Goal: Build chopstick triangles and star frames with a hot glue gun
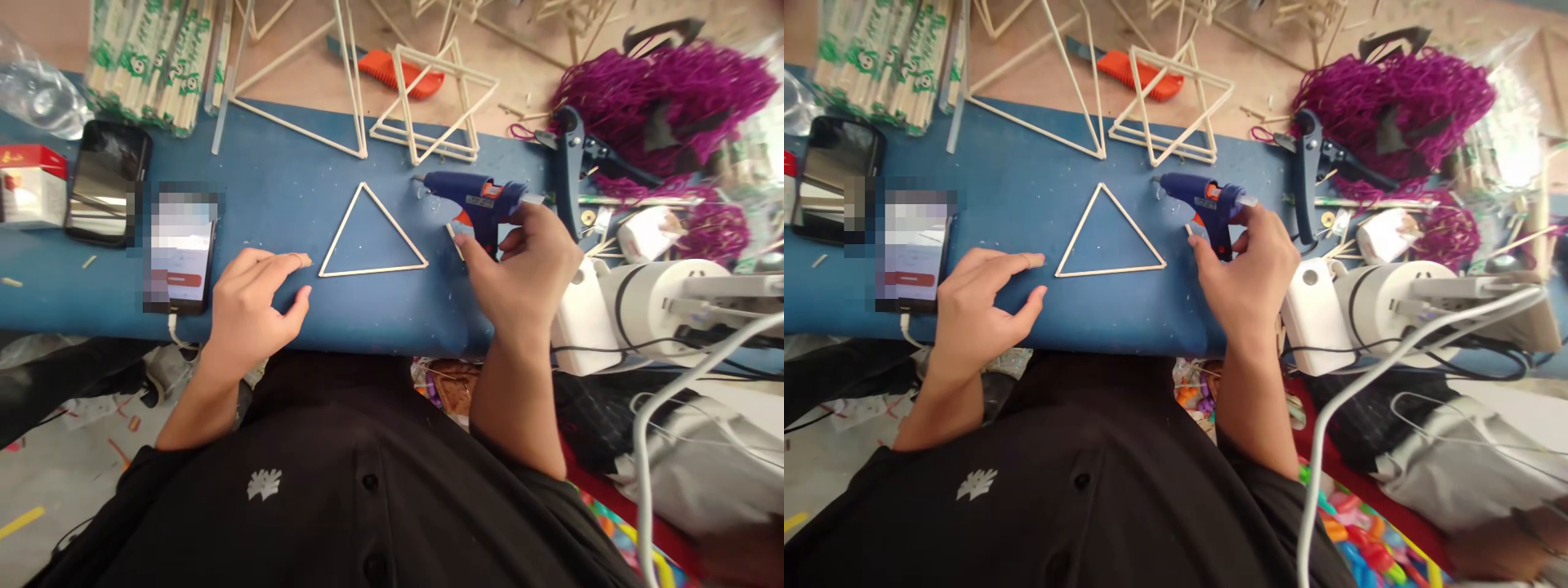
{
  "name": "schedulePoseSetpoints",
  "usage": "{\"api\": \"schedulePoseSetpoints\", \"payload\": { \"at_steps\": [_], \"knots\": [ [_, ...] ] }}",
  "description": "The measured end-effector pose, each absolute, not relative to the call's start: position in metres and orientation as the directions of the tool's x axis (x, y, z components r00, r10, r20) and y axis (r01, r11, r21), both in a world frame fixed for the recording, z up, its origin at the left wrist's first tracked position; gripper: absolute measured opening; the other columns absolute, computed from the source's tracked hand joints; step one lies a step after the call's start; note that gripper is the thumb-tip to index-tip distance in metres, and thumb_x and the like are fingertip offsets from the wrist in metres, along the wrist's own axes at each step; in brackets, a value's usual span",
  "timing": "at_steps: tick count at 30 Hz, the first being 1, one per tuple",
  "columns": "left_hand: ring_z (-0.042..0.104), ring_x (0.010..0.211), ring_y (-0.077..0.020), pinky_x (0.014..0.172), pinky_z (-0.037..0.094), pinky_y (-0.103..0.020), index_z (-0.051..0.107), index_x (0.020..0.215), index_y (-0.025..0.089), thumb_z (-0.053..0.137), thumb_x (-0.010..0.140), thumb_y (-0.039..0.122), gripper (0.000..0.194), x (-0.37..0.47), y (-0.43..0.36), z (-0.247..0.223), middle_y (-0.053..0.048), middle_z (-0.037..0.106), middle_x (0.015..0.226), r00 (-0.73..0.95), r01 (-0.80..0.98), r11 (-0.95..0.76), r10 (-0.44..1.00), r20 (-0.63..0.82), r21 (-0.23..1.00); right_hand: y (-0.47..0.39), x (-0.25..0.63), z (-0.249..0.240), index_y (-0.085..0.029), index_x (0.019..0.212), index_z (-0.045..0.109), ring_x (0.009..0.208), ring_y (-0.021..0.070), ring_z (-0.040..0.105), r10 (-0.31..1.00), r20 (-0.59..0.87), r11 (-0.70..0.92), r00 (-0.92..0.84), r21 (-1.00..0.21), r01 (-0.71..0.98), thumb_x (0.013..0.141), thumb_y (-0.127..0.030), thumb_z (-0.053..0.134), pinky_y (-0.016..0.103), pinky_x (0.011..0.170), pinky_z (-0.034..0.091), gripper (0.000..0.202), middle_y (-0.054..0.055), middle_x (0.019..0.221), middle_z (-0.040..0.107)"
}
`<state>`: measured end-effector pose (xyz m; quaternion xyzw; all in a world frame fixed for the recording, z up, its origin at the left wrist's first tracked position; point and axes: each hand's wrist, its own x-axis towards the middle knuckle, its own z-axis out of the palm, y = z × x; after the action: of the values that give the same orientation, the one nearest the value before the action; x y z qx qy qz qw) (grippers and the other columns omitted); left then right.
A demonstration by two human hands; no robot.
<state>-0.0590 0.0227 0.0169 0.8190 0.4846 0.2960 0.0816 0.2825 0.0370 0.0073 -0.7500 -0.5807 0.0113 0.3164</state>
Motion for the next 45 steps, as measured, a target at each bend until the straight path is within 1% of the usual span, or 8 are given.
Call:
{"api": "schedulePoseSetpoints", "payload": {
  "at_steps": [3,5,6,9,12,17,25,45],
  "knots": [
    [0.078,0.107,-0.0269,0.101,0.065,-0.044,0.076,0.129,0.023,0.073,0.093,0.015,0.037,-0.057,0.026,0.019,-0.005,0.086,0.122,0.355,0.718,-0.507,0.856,0.375,0.478,0.023,0.276,0.008,-0.025,0.119,0.066,0.079,0.0259,0.054,0.831,0.435,-0.071,0.347,-0.536,0.841,0.079,-0.053,0.093,0.047,0.082,0.048,0.056,0.008,0.1,0.066],
    [0.077,0.115,-0.0274,0.107,0.063,-0.044,0.072,0.135,0.022,0.072,0.093,0.013,0.043,-0.055,0.027,0.021,-0.006,0.085,0.127,0.359,0.687,-0.498,0.866,0.349,0.529,0.013,0.263,0.007,-0.026,0.118,0.065,0.085,0.0296,0.056,0.771,0.519,-0.001,0.369,-0.578,0.816,0.087,-0.054,0.087,0.048,0.081,0.047,0.047,0.011,0.101,0.063],
    [0.077,0.119,-0.0279,0.109,0.061,-0.045,0.07,0.138,0.022,0.071,0.093,0.013,0.046,-0.054,0.028,0.022,-0.006,0.085,0.129,0.361,0.681,-0.488,0.873,0.329,0.546,0.008,0.254,0.006,-0.027,0.114,0.066,0.088,0.0309,0.057,0.756,0.558,0.068,0.343,-0.588,0.806,0.093,-0.051,0.081,0.048,0.08,0.047,0.035,0.01,0.097,0.062],
    [0.075,0.125,-0.0289,0.112,0.059,-0.046,0.065,0.144,0.023,0.07,0.093,0.014,0.052,-0.052,0.03,0.025,-0.004,0.085,0.129,0.37,0.688,-0.464,0.886,0.28,0.558,0.002,0.219,0.005,-0.03,0.104,0.071,0.086,0.0285,0.061,0.779,0.627,0.4,0.01,-0.508,0.763,0.096,-0.031,0.077,0.048,0.084,0.05,0.01,0.007,0.09,0.066],
    [0.075,0.127,-0.0288,0.113,0.058,-0.045,0.062,0.148,0.023,0.069,0.094,0.016,0.055,-0.053,0.031,0.026,-0.003,0.085,0.129,0.376,0.691,-0.455,0.89,0.259,0.562,0.01,0.188,0.005,-0.028,0.104,0.076,0.098,0.028,0.069,0.793,0.56,0.551,-0.242,-0.486,0.679,0.096,-0.018,0.072,0.049,0.092,0.056,0.013,0.007,0.102,0.075],
    [0.072,0.127,-0.0298,0.111,0.057,-0.047,0.061,0.151,0.022,0.068,0.094,0.017,0.058,-0.054,0.032,0.025,-0.004,0.085,0.13,0.385,0.69,-0.445,0.894,0.231,0.571,0.03,0.169,0.004,-0.023,0.102,0.078,0.107,0.0294,0.072,0.837,0.432,0.54,-0.335,-0.558,0.63,0.096,-0.013,0.066,0.049,0.096,0.061,0.017,0.01,0.111,0.079],
    [0.071,0.122,-0.0288,0.108,0.053,-0.046,0.062,0.152,0.022,0.066,0.093,0.016,0.059,-0.052,0.031,0.023,-0.002,0.084,0.134,0.394,0.71,-0.442,0.895,0.211,0.548,0.033,0.166,0.0,-0.025,0.09,0.078,0.102,0.0263,0.075,0.824,0.477,0.552,-0.306,-0.552,0.625,0.097,-0.012,0.068,0.047,0.092,0.064,0.018,0.006,0.105,0.082],
    [0.069,0.121,-0.029,0.107,0.054,-0.045,0.062,0.159,0.019,0.065,0.091,0.017,0.068,-0.051,0.029,0.02,-0.006,0.083,0.135,0.427,0.768,-0.455,0.888,0.17,0.451,0.035,0.168,-0.001,-0.025,0.091,0.081,0.103,0.0265,0.073,0.839,0.454,0.536,-0.301,-0.59,0.604,0.098,-0.014,0.069,0.048,0.092,0.061,0.018,0.006,0.106,0.082]
  ]
}}
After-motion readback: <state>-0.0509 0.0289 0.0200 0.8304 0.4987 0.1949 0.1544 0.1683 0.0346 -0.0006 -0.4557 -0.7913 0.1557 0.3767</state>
